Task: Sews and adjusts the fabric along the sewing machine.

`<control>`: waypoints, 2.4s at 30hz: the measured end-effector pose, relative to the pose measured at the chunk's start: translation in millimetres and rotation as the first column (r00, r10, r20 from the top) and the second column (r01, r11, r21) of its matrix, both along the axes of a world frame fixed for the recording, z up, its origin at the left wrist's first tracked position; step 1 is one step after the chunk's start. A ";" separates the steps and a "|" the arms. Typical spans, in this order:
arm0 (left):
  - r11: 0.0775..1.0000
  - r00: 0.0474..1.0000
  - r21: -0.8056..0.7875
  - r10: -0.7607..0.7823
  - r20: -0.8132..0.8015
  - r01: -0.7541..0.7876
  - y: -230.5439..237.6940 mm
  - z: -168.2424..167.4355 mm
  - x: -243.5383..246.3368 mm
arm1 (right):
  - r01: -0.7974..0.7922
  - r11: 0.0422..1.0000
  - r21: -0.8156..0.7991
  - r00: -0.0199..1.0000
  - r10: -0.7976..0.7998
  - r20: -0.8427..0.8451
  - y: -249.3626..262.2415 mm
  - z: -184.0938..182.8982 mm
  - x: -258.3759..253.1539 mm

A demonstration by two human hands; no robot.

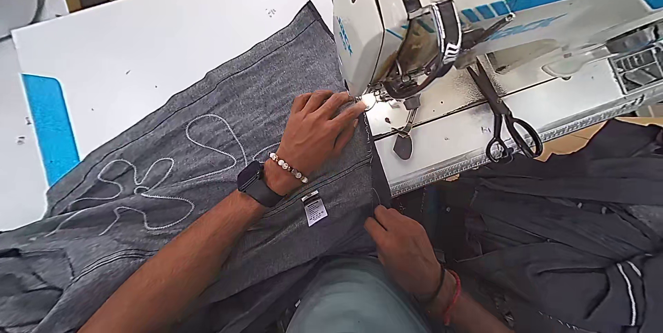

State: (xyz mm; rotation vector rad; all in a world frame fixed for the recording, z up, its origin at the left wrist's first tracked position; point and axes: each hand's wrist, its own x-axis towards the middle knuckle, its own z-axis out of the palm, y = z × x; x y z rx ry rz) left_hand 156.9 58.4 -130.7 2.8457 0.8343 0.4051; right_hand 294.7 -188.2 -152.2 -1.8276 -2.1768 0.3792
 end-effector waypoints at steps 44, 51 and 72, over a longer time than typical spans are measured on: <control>0.998 0.997 0.068 -0.022 0.072 0.017 12.7 -16.5 -3.3 | 0.525 0.837 -0.152 0.757 -0.541 -0.366 153.4 34.4 43.9; 0.998 0.997 0.068 -0.005 0.080 -0.001 12.5 -16.5 -2.8 | 0.520 0.842 -0.144 0.783 -0.537 -0.313 158.0 34.6 32.5; 0.994 0.996 0.105 -0.011 0.084 0.002 10.0 -16.6 -3.4 | 0.278 0.952 0.132 0.938 -0.298 0.175 146.8 23.2 15.8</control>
